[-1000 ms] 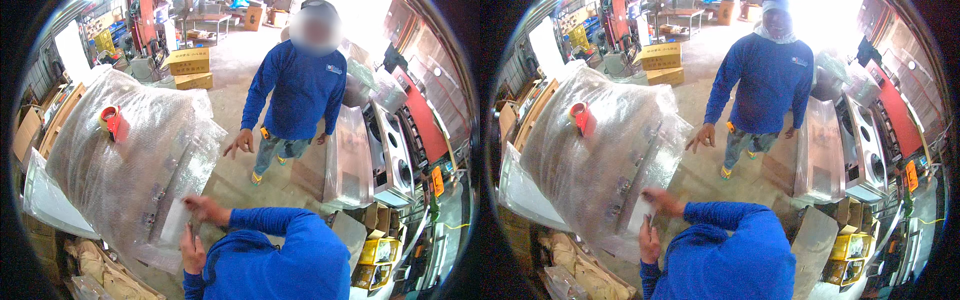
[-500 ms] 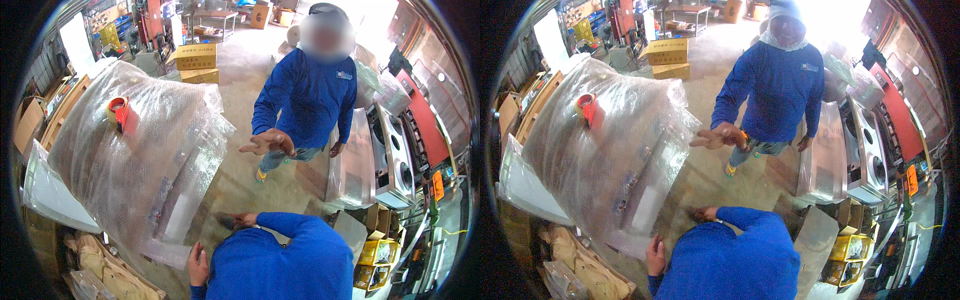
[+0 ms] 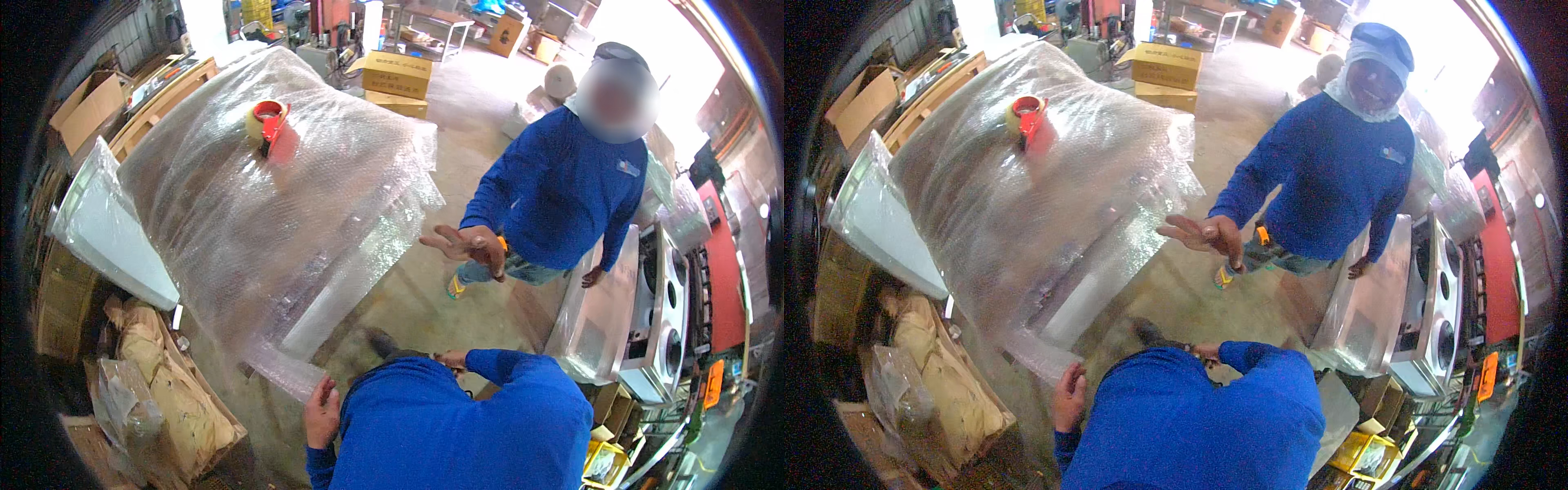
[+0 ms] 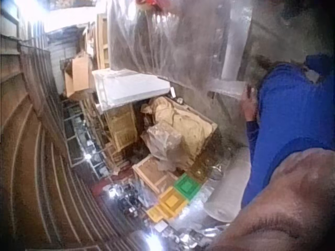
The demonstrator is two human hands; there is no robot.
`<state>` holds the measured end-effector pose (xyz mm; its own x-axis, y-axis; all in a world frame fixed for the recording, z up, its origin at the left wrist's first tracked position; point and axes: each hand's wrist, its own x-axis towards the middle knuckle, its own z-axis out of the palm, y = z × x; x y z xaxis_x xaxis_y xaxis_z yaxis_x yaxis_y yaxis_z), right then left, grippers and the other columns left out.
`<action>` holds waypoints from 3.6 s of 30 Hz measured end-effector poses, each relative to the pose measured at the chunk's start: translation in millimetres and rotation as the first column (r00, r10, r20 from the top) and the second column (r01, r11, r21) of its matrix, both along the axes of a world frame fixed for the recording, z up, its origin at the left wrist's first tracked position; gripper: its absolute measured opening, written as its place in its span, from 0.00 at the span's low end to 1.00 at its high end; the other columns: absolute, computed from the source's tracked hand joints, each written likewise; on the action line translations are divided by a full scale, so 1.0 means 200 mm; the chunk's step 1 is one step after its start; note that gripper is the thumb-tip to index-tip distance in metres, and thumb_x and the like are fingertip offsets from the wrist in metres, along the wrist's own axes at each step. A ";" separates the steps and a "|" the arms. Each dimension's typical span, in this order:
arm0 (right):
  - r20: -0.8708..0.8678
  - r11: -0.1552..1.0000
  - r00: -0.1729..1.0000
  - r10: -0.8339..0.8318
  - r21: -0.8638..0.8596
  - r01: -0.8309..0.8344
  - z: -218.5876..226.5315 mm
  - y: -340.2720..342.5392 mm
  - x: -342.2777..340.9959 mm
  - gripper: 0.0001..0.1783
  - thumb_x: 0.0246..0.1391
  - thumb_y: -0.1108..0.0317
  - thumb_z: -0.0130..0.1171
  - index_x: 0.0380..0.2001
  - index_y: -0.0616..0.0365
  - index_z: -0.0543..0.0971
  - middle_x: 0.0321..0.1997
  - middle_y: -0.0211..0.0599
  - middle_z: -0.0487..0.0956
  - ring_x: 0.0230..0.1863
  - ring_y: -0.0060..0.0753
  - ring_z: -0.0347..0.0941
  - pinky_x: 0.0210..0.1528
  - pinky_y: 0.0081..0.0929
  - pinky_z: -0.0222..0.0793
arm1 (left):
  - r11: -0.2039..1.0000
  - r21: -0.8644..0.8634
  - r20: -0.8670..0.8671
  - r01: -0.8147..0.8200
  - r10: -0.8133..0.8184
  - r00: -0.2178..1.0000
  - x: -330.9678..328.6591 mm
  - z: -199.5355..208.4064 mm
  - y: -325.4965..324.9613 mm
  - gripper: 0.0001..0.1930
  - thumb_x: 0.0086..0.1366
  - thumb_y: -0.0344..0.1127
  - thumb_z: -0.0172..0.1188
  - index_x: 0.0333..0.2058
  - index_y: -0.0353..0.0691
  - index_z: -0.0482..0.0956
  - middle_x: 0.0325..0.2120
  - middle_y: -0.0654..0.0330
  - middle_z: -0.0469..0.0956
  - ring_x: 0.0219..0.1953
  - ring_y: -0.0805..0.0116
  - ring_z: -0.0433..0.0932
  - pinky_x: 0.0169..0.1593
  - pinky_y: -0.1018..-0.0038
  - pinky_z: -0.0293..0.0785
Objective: The person wraps a large piece of furniture with bubble wrap and secures it with packing tape. They use a utility knife to cut the bubble wrap and a tape dispenser to apply tape around the edges.
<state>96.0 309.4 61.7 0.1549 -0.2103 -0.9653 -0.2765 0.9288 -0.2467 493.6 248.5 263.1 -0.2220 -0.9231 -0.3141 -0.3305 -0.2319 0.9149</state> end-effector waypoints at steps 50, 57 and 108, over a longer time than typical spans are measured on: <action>-0.585 0.378 0.743 0.326 -0.640 -0.669 -0.18 -0.67 0.69 0.07 0.56 0.70 0.57 0.38 0.52 0.78 0.29 0.37 0.81 0.28 0.32 0.76 0.31 0.35 0.72 | 0.762 -0.606 0.543 -0.228 0.605 0.582 0.73 0.04 -0.50 0.34 0.51 0.42 0.72 0.56 0.40 0.72 0.52 0.52 0.75 0.55 0.51 0.73 0.61 0.52 0.62; -0.543 0.518 0.825 0.158 -0.666 -0.537 -0.06 -0.62 0.96 0.16 0.58 0.60 0.57 0.24 0.61 0.79 0.22 0.50 0.80 0.25 0.44 0.77 0.27 0.40 0.65 | 0.790 -0.593 0.622 0.153 0.329 0.711 0.77 -0.17 -0.57 0.11 0.51 0.39 0.62 0.33 0.43 0.78 0.26 0.59 0.77 0.31 0.56 0.77 0.44 0.54 0.68; -0.169 0.563 0.960 -0.223 -0.826 -0.014 -0.23 0.40 1.51 0.20 0.52 0.60 0.61 0.44 0.63 0.77 0.46 0.59 0.80 0.53 0.58 0.75 0.53 0.46 0.72 | 0.891 -0.429 0.074 0.146 -0.127 0.989 1.27 -0.03 -0.34 0.10 0.65 0.34 0.63 0.42 0.35 0.82 0.33 0.54 0.83 0.36 0.63 0.82 0.45 0.70 0.77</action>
